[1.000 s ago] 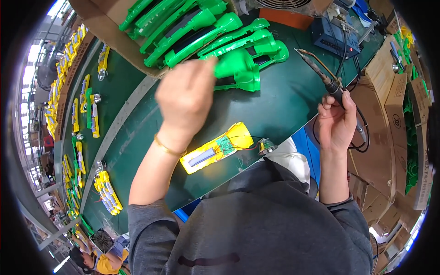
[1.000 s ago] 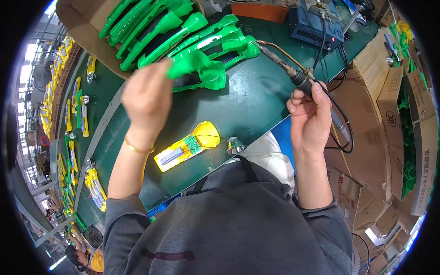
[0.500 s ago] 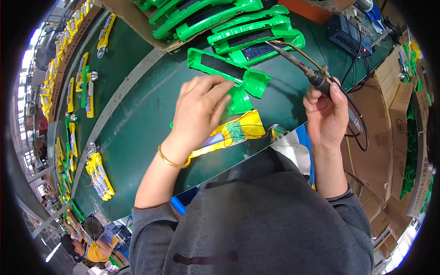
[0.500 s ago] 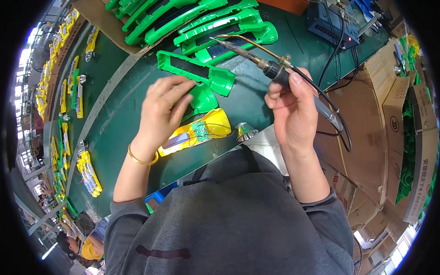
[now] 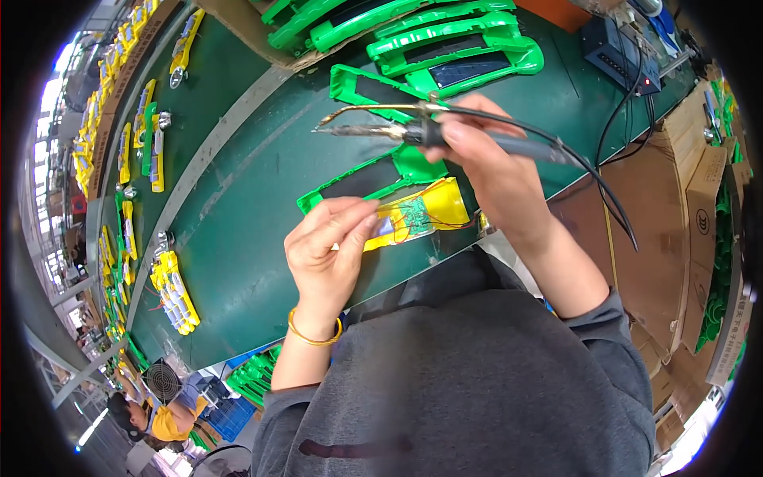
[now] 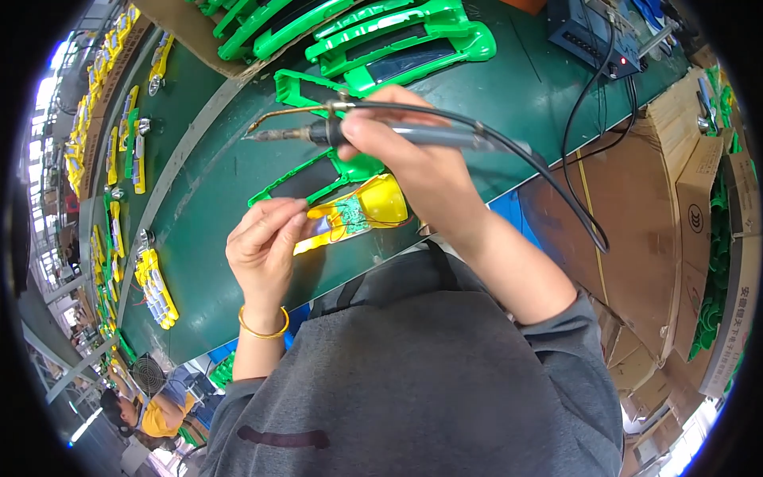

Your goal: Soldering electronic components and assembling solar-powered flashlights on a factory assembly line.

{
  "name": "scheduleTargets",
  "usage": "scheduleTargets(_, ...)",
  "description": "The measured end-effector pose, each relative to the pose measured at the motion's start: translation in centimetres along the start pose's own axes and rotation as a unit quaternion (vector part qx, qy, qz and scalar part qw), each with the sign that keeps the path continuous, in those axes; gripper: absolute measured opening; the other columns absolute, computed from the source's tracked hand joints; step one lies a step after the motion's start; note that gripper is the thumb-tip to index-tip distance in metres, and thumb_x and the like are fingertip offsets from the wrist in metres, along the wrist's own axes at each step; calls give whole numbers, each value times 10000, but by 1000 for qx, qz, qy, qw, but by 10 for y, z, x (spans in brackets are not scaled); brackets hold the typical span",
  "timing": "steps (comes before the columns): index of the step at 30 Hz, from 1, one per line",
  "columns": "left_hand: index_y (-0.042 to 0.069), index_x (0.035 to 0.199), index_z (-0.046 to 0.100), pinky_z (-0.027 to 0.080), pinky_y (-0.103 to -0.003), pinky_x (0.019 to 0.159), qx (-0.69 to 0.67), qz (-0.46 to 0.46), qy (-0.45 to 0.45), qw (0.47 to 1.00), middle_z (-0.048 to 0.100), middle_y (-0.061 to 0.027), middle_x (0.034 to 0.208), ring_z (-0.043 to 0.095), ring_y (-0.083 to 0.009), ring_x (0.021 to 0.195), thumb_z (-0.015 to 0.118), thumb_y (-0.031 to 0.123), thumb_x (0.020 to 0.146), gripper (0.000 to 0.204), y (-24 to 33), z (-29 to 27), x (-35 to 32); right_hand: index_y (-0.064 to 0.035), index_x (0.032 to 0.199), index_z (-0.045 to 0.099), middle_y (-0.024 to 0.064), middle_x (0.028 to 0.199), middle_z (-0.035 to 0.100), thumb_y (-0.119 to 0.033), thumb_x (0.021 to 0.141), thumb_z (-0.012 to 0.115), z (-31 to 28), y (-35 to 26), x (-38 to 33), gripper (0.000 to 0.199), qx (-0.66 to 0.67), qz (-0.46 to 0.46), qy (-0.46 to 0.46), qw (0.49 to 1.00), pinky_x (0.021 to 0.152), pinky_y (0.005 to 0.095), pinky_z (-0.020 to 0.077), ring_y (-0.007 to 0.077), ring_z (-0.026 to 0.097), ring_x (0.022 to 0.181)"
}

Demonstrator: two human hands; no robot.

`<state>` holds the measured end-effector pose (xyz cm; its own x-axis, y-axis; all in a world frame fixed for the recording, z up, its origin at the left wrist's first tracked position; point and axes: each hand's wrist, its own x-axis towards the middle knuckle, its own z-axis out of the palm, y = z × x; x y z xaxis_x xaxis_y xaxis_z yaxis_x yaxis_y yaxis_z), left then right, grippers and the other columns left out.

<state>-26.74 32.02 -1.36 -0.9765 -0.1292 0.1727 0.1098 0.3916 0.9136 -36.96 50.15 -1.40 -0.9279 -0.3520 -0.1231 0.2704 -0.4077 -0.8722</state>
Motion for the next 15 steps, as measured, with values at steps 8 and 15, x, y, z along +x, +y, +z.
scheduleTargets(8,31,829,674,415,-274,666,93,-68,113,987,626,-47,753,510,-158,685,693,-13,752,90,-1,-18,-18,-42,908,569,41,875,592,-191,887,594,2,7,29,152,-71,-14,-38,997,789,274,496,131,605,808)
scheduleTargets(15,19,859,680,432,-268,676,173,-39,155,972,603,-46,737,527,-160,690,688,0,764,97,-25,-25,-3,-18,959,542,64,895,596,-163,892,564,13,21,7,161,-95,-10,-63,993,782,280,494,143,608,797)
